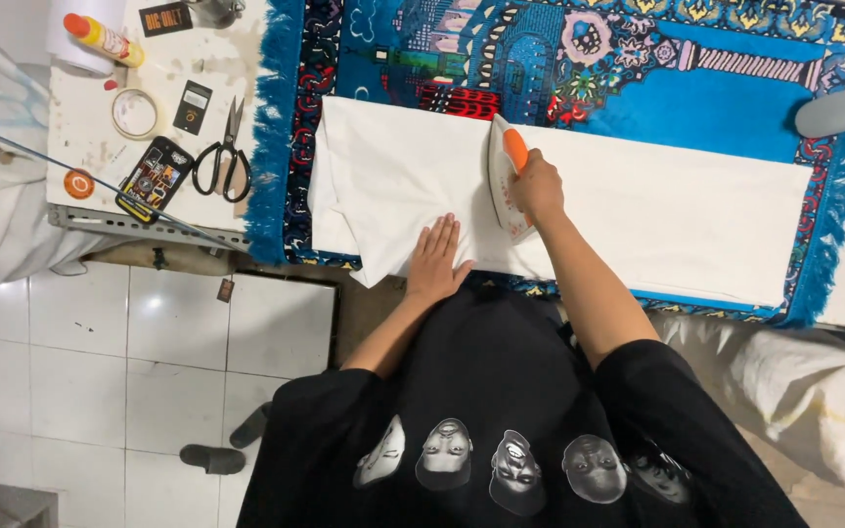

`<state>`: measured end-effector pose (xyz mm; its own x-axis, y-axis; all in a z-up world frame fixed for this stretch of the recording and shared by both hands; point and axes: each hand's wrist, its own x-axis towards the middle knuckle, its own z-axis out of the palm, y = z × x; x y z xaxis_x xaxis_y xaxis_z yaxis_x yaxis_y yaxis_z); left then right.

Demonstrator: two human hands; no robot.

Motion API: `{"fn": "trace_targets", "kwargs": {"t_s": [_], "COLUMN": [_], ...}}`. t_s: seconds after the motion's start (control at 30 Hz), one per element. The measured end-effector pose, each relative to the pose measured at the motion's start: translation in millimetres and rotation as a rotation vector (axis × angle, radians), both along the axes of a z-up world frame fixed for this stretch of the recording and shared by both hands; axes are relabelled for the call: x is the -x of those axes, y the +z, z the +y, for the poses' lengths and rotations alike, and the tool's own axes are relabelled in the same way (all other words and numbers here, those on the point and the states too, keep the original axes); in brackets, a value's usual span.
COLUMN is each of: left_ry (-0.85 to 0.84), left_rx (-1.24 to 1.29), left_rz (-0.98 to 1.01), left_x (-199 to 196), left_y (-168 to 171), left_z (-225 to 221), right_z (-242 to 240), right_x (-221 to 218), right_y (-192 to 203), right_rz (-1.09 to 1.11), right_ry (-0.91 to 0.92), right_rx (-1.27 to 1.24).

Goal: Ironing and folding a white shirt on a padded surface using a hand iron and spray bottle.

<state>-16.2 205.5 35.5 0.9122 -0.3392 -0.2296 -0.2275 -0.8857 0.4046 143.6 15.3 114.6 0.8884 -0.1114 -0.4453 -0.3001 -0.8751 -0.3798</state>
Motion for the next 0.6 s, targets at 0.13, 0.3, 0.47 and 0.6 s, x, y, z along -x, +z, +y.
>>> {"fn": "trace_targets", "kwargs": {"t_s": [0.13,0.3,0.47,0.6], "left_ry": [-0.010,-0.037,-0.075,-0.102], "left_rx": [0.019,-0.032,-0.100,-0.102], "left_rz": [0.021,-0.009,-0.008,-0.008], "left_x": [-1,-1,-2,-4], "left_y": [-6,-7,-4,2], "left_z": [-1,2,3,5], "right_z": [-20,-107,-197,-257], "right_x": [6,15,50,73], "right_y": [12,-20,-28,-58], "right_rz": [-0.004,-0.094,-0.186,-0.161], "right_ry": [-0.093,-0.234,-0.414,-0.537], "right_rx": [0.027,0.156,0.195,0.052]}}
